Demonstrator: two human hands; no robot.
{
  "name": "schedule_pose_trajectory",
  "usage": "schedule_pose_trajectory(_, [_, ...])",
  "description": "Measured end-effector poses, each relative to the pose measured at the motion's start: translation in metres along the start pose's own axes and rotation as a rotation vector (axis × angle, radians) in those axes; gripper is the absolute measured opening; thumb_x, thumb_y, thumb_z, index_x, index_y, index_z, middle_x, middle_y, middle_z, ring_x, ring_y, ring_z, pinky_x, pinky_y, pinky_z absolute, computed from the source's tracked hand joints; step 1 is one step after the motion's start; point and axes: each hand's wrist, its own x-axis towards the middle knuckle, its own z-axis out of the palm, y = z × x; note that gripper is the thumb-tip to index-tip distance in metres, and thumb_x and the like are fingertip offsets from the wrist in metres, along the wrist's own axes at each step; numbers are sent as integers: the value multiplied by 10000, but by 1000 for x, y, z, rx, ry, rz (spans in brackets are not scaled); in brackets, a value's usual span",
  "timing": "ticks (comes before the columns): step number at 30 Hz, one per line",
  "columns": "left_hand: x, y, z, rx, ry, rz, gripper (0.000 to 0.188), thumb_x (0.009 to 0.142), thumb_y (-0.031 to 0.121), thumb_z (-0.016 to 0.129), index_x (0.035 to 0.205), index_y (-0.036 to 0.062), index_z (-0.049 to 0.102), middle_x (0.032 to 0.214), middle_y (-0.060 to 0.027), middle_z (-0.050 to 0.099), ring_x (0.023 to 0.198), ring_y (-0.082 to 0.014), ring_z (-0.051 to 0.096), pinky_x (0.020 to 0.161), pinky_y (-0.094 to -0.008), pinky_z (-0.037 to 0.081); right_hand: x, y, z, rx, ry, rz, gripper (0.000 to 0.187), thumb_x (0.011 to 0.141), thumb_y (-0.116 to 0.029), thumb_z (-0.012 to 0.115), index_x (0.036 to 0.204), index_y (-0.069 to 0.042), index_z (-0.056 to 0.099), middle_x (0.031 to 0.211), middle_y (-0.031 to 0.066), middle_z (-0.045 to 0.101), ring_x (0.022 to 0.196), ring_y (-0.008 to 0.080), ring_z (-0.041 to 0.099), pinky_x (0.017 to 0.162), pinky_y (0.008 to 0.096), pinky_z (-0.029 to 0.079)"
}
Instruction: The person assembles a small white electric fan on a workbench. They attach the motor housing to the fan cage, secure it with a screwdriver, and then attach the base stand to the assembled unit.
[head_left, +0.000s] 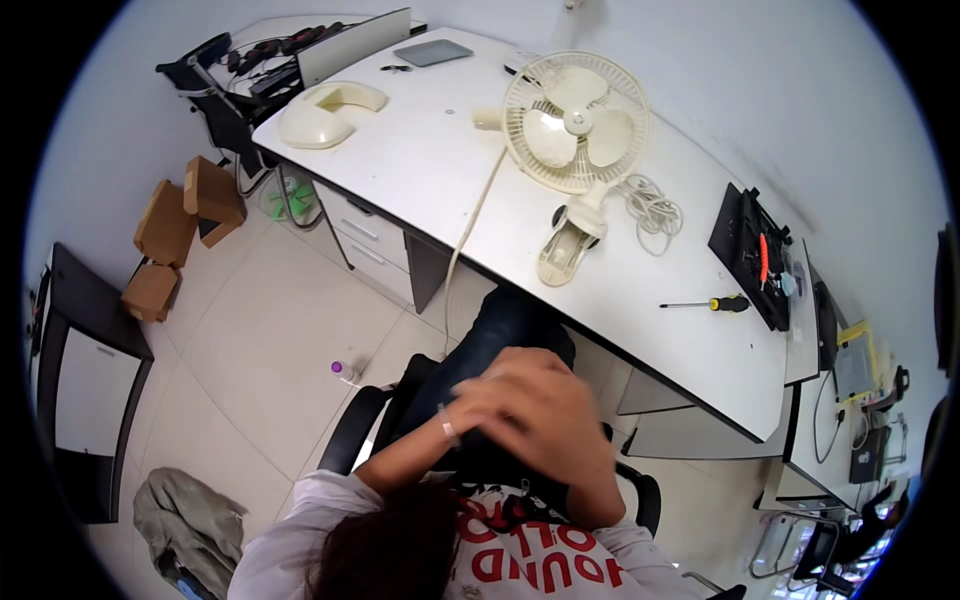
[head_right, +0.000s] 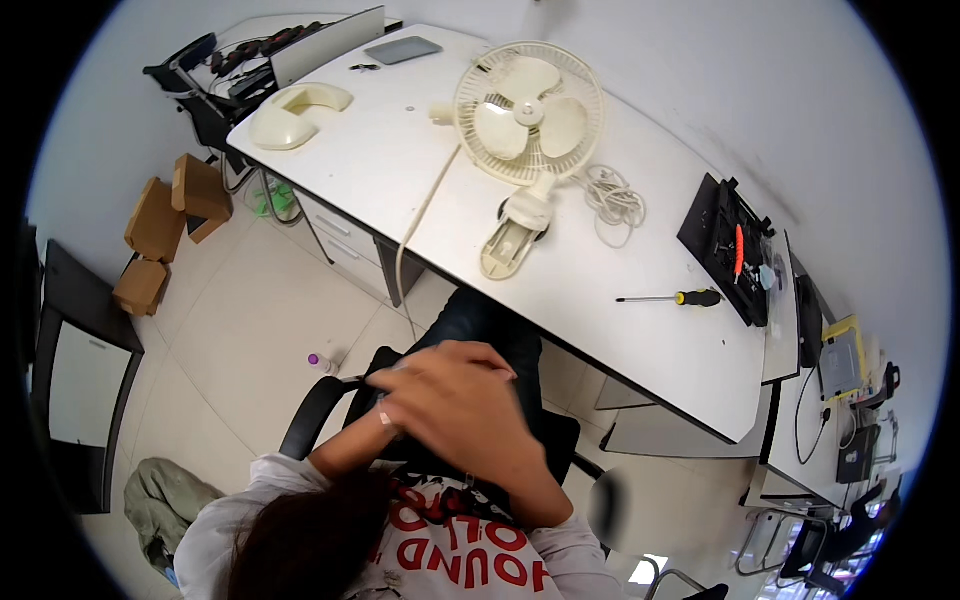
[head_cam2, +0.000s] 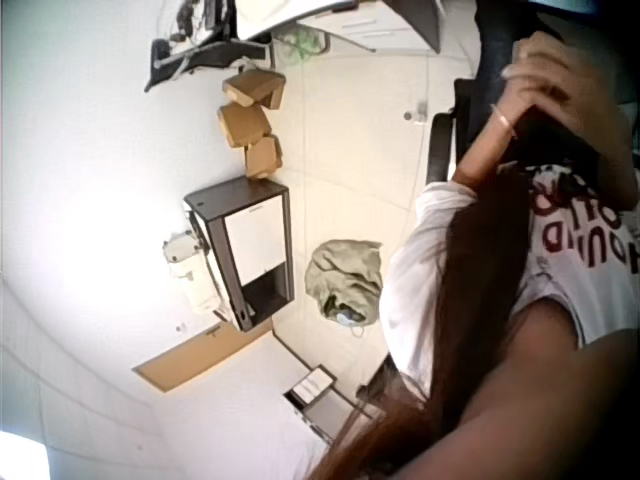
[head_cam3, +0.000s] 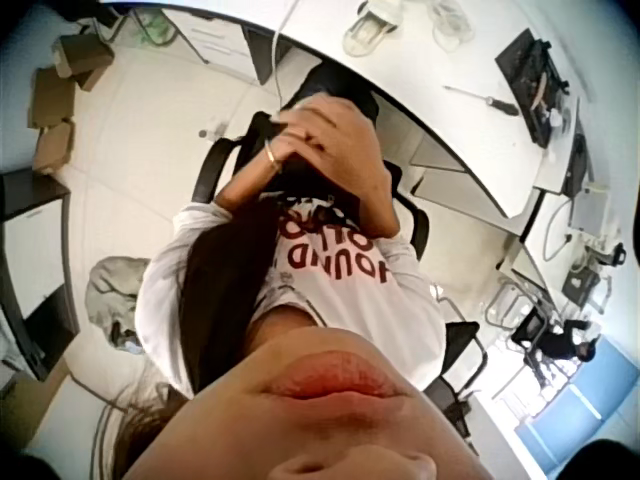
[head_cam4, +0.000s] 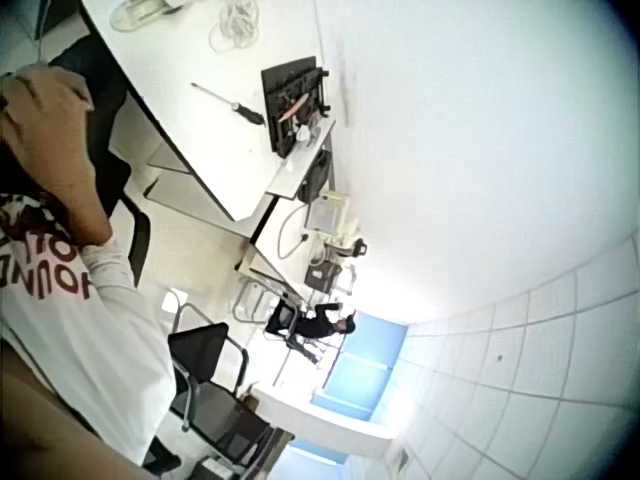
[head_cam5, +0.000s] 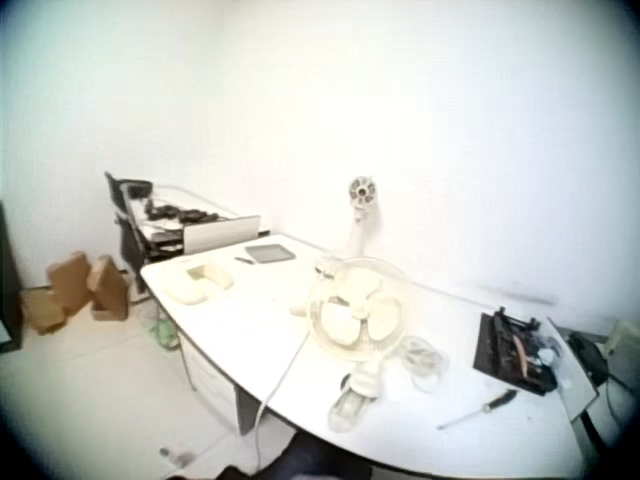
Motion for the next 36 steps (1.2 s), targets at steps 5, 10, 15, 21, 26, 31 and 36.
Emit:
schedule_pose_trajectory(5, [23,28,2,-658,191,-114,132,874,98,645,923,-24,661,879,-61,646,801,-113,614,733,-242,502,-29,41,-35,-43,316,491,340,716,-1,732,1036,-97,670,916,57,621,698,193,642,586,280,521])
schedule_pose_trajectory(10, [41,21,14,-726,198,-108,105,890,93,636,899,-9,655,834,-30,613,788,-95,592,755,-228,488,-40,69,-28,-36,424,453,332,681,14,754,993,-78,690,899,53,641,716,170,650,579,262,516])
schedule_pose_trajectory(15, [59,26,14,-646,189,-179,88,879,86,652,859,0,652,801,-14,595,732,-64,555,687,-200,448,-42,89,-32,22,498,423,295,646,8,777,923,-63,705,856,46,654,703,154,649,565,244,507])
schedule_pose_trajectory(21, [78,40,-2,129,234,36,63,801,70,717,798,21,677,690,-21,578,559,-65,498,511,-202,368,-39,110,-42,133,530,439,285,648,28,776,905,-73,705,845,38,657,665,135,631,531,231,480])
schedule_pose_trajectory(26, [98,29,-30,176,634,435,175,875,151,613,874,-24,599,649,-64,546,564,-115,484,522,-220,355,-32,127,-48,125,564,510,290,672,56,763,918,-86,704,863,36,650,628,111,603,509,214,442])
schedule_pose_trajectory(31, [164,42,-67,37,469,-49,219,846,101,621,1040,3,598,942,-36,576,876,-128,547,818,-267,427,-23,141,-55,73,561,557,299,682,60,753,930,-102,711,873,35,643,625,102,601,505,219,435])
schedule_pose_trajectory(36, [203,29,-87,272,152,-124,401,835,211,678,1186,33,597,1039,-61,627,988,-164,564,896,-319,433,-16,142,-67,75,555,601,311,683,67,745,941,-104,713,872,36,640,623,101,603,507,217,437])
